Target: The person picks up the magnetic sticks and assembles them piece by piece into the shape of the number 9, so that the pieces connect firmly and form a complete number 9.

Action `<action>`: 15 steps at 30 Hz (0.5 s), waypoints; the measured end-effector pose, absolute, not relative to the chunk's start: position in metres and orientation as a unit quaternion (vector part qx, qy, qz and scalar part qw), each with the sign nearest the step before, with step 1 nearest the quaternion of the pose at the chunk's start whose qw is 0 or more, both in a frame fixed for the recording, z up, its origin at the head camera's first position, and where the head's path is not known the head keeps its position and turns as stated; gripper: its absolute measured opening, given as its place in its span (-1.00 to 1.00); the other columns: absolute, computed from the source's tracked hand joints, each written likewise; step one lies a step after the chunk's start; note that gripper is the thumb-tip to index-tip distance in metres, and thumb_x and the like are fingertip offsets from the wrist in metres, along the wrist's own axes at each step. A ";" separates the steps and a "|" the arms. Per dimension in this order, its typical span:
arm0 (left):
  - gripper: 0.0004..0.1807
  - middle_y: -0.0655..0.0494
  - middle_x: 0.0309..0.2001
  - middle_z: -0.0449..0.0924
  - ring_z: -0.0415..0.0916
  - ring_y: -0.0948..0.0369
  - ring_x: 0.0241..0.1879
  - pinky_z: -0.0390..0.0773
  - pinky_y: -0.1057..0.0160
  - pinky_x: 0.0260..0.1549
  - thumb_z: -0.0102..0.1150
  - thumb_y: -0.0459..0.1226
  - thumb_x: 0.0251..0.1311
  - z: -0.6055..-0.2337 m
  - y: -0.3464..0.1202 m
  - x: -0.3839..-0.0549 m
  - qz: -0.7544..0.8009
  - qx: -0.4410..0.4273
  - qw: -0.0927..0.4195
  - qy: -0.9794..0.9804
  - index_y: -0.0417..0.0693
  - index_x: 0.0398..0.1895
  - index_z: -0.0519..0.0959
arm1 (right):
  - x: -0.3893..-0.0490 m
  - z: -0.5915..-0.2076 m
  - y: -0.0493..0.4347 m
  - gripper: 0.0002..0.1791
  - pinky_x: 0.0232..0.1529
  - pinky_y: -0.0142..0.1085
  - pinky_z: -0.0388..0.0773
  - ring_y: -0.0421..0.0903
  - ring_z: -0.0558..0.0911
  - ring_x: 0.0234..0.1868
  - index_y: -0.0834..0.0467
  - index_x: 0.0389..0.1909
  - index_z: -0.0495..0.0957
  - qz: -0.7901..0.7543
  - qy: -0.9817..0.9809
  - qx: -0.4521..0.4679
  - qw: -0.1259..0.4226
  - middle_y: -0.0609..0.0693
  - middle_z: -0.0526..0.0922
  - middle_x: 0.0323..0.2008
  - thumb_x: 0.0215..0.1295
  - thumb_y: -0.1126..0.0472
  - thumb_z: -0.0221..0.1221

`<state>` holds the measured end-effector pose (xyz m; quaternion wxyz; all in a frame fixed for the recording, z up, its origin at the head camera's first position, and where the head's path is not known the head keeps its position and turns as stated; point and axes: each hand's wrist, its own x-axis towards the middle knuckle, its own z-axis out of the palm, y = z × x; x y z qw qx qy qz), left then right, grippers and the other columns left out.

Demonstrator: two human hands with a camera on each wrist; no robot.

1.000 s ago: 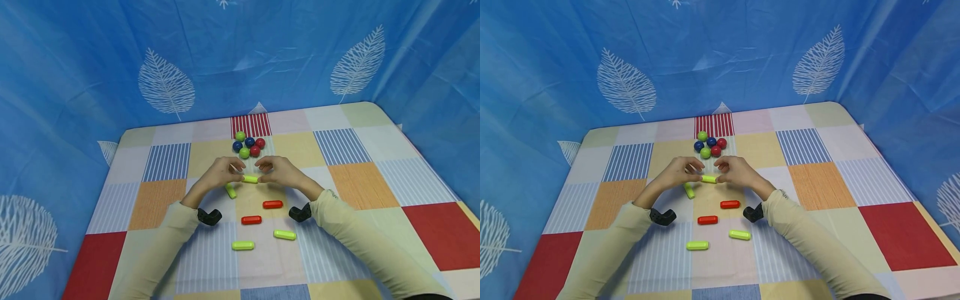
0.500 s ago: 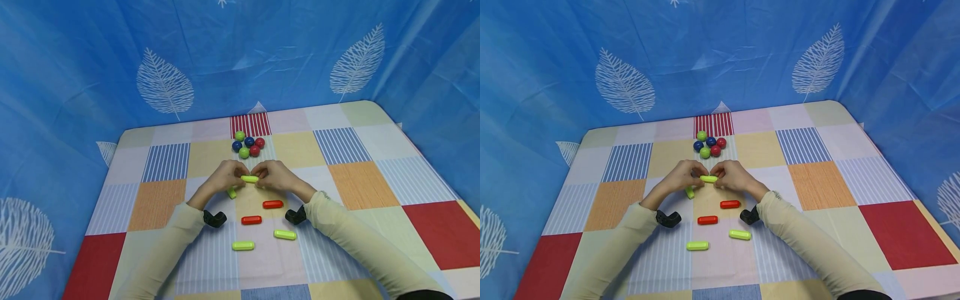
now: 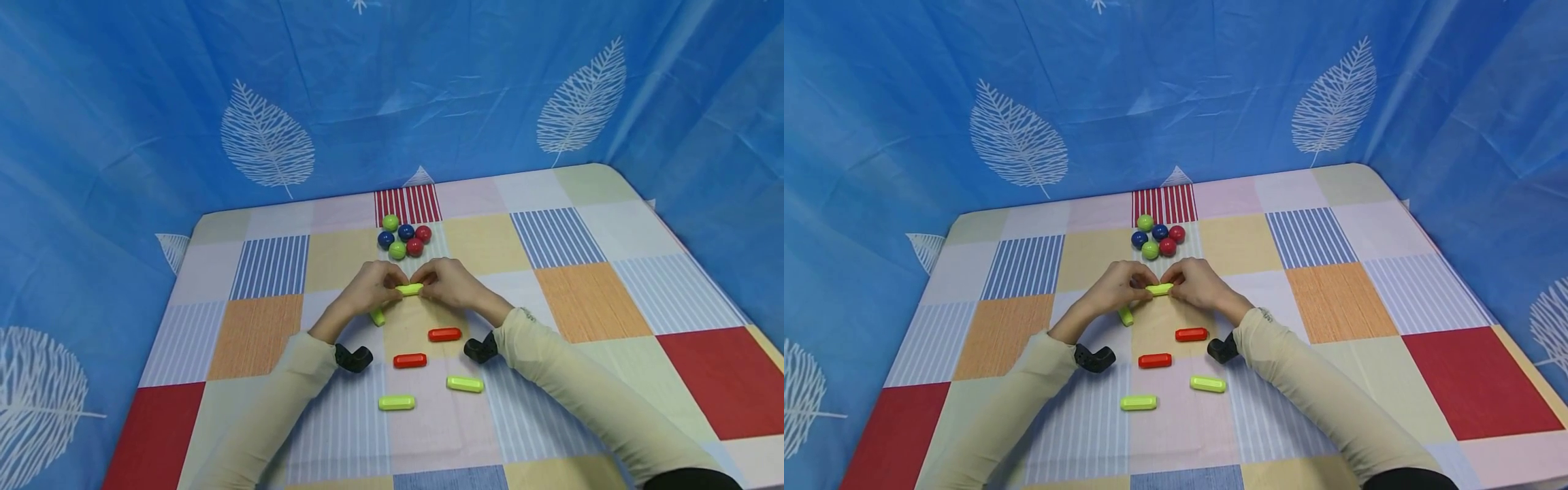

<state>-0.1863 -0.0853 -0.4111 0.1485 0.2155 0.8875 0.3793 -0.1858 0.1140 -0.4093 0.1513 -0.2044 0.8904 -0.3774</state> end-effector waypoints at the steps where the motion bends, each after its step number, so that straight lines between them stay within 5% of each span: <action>1: -0.81 0.03 -0.25 0.67 0.55 0.19 -0.27 0.54 0.28 -0.21 0.34 -0.47 0.12 -0.411 -0.085 -0.187 0.378 0.217 0.148 0.888 -0.21 -0.18 0.70 | -0.186 -0.410 0.114 -0.74 -0.13 -0.23 0.52 -0.07 0.58 -0.22 0.24 -0.10 0.70 -0.377 0.891 -0.204 0.150 0.05 0.70 -0.22 0.18 0.43 0.26; 15: -0.81 0.01 -0.25 0.67 0.56 0.16 -0.24 0.55 0.26 -0.19 0.33 -0.49 0.11 -0.406 -0.080 -0.196 0.371 0.211 0.131 0.895 -0.24 -0.19 0.70 | -0.199 -0.407 0.116 -0.74 -0.23 -0.30 0.50 -0.09 0.59 -0.26 0.24 -0.12 0.71 -0.376 0.896 -0.195 0.133 0.05 0.70 -0.27 0.15 0.43 0.26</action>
